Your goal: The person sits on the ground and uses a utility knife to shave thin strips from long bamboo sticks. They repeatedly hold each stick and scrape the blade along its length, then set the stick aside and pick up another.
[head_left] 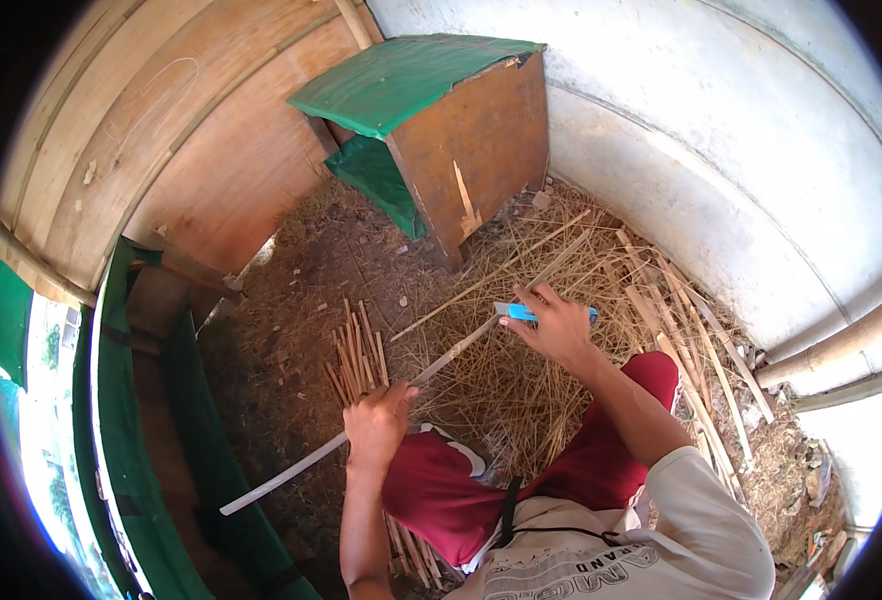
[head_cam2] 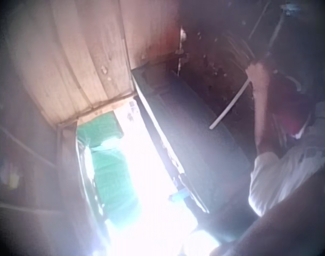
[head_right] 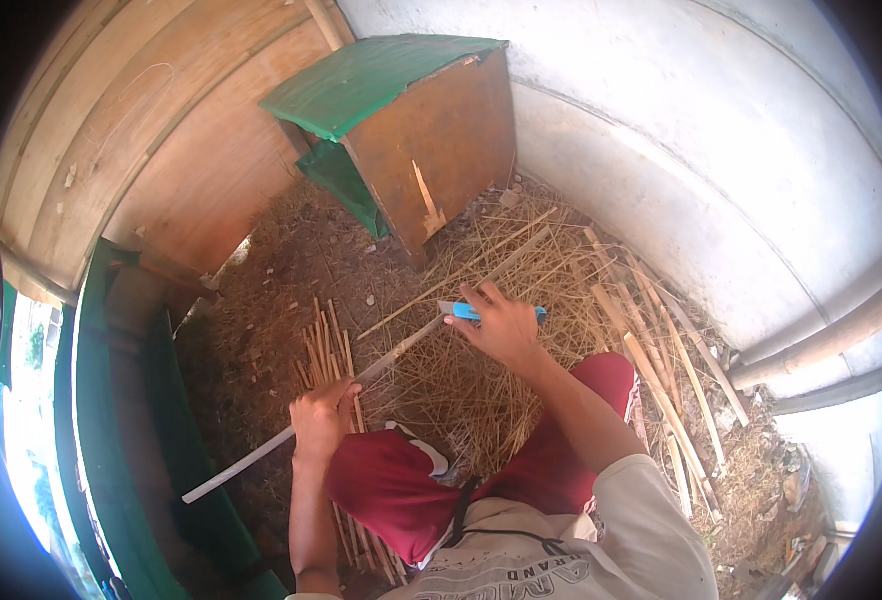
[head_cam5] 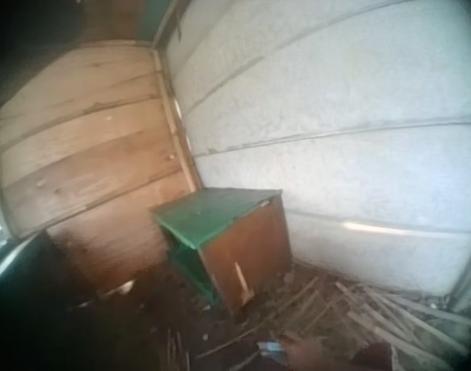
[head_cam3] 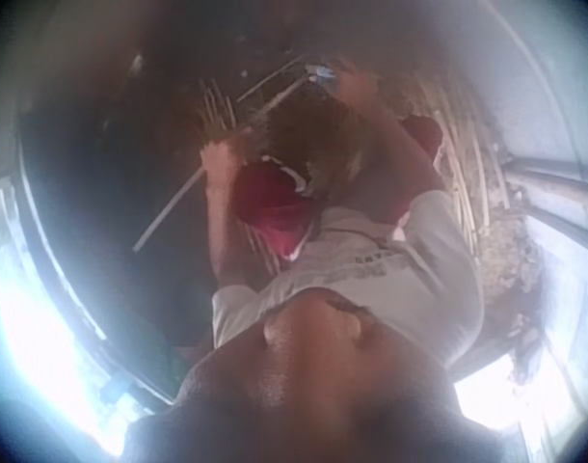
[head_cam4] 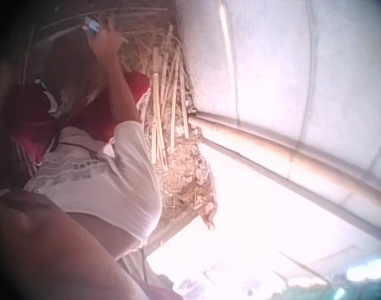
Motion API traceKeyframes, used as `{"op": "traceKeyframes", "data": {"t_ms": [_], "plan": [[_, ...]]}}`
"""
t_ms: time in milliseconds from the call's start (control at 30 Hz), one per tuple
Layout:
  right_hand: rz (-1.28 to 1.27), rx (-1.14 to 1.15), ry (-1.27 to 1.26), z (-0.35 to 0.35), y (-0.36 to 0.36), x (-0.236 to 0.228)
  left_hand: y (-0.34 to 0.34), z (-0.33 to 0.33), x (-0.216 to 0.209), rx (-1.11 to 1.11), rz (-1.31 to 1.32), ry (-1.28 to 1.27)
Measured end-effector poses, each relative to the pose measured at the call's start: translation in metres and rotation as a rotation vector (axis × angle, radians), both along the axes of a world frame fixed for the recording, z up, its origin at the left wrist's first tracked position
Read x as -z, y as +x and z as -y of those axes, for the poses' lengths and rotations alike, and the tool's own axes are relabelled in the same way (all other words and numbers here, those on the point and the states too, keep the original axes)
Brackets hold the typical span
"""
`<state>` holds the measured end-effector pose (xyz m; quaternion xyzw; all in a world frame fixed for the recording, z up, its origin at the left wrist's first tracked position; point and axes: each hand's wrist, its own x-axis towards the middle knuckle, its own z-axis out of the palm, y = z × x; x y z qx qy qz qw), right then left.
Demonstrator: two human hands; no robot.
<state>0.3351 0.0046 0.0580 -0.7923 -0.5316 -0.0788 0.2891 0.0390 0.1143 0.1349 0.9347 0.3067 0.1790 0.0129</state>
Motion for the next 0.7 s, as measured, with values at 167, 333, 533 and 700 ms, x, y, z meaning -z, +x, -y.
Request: {"op": "traceKeyframes", "data": {"t_ms": [167, 333, 533, 700], "plan": [[-0.102, -0.062, 0.059, -0.002, 0.004, 0.011, 0.005, -0.010, -0.013, 0.051, -0.001, -0.083], [-0.148, -0.302, 0.187, -0.010, 0.010, 0.020, 0.008, -0.028, -0.016, 0.118, 0.041, -0.065], [-0.159, -0.335, 0.265, -0.013, 0.011, 0.026, 0.009, -0.034, -0.009, 0.165, 0.082, 0.127], [-0.060, -0.378, 0.275, -0.015, 0.012, 0.025, 0.009, -0.031, -0.008, 0.159, 0.075, 0.210]]}}
